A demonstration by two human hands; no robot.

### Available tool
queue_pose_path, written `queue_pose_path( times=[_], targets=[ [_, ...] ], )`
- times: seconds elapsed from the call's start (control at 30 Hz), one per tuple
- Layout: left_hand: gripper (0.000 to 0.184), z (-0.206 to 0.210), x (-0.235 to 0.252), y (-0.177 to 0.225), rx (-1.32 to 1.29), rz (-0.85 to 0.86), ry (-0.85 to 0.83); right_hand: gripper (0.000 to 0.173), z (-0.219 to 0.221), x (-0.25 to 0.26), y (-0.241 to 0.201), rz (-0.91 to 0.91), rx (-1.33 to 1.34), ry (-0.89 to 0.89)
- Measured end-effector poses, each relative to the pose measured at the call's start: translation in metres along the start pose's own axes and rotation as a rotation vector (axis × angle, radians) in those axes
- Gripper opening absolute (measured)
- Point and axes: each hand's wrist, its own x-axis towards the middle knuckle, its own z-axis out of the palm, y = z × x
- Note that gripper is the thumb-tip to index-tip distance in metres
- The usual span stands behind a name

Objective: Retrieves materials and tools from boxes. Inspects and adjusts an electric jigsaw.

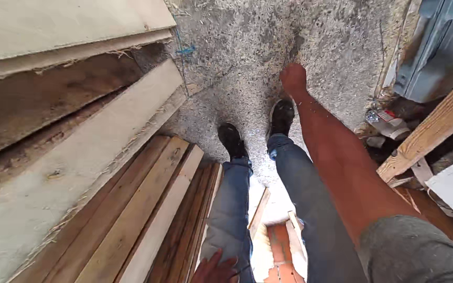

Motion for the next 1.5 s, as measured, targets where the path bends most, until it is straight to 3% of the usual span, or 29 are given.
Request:
queue_pose_path(
  times=[0.07, 0.13, 0.23, 0.33, 0.43, 0.53, 0.6, 0.7, 0.8, 0.9, 0.97, 1.13, 1.27, 1.33, 1.4, 1.5],
  targets=[
    [0.036, -0.001, 0.003, 0.008, 0.054, 0.002, -0.001, 0.024, -0.008, -0.027, -0.011, -0.036, 0.492, -0.111],
    [0.041, 0.003, 0.003, 0.018, 0.126, -0.03, 0.022, 0.018, -0.035, -0.087, -0.041, -0.075, 0.945, -0.286],
    [0.04, 0.004, 0.014, 0.025, 0.208, -0.152, -0.081, 0.005, -0.096, -0.201, -0.102, -0.295, 1.198, -0.341],
    [0.037, -0.006, 0.013, 0.029, 0.167, -0.251, -0.233, 0.012, -0.156, -0.318, -0.151, -0.467, 1.376, -0.338],
    [0.037, -0.032, -0.018, 0.025, 0.017, -0.221, -0.267, 0.016, -0.23, -0.441, -0.198, -0.519, 1.463, -0.305],
    [0.041, -0.102, -0.068, 0.061, 0.006, -0.197, -0.364, 0.017, -0.31, -0.563, -0.219, -0.658, 1.468, -0.339],
    [0.041, -0.152, -0.102, 0.079, -0.015, -0.155, -0.29, 0.012, -0.358, -0.638, -0.215, -0.777, 1.36, -0.294],
    [0.037, -0.219, -0.117, 0.102, -0.014, -0.018, -0.112, 0.014, -0.429, -0.713, -0.184, -0.877, 0.994, -0.089],
    [0.036, -0.287, -0.118, 0.136, 0.156, 0.035, 0.034, 0.022, -0.495, -0.738, -0.137, -0.816, 0.811, 0.226],
    [0.034, -0.32, -0.12, 0.172, 0.199, 0.031, 0.175, 0.025, -0.558, -0.717, -0.078, -0.514, 0.818, 0.517],
    [0.035, -0.337, -0.103, 0.23, 0.164, 0.073, 0.198, 0.029, -0.614, -0.685, -0.049, -0.292, 0.758, 0.68],
    [0.032, -0.344, -0.088, 0.405, 0.177, 0.311, 0.158, 0.033, -0.701, -0.632, -0.023, 0.014, 0.593, 0.647],
    [0.028, -0.336, -0.08, 0.535, 0.24, 0.66, 0.031, 0.037, -0.724, -0.626, -0.03, 0.101, 0.639, 0.594],
    [0.026, -0.333, -0.074, 0.582, 0.252, 0.837, -0.043, 0.047, -0.721, -0.625, -0.028, 0.118, 0.7, 0.608],
    [0.026, -0.333, -0.061, 0.624, 0.297, 0.962, -0.127, 0.047, -0.713, -0.637, -0.028, 0.042, 0.734, 0.605],
    [0.028, -0.335, -0.033, 0.672, 0.437, 1.055, -0.283, 0.043, -0.676, -0.662, -0.033, -0.396, 0.815, 0.507]
  ],
)
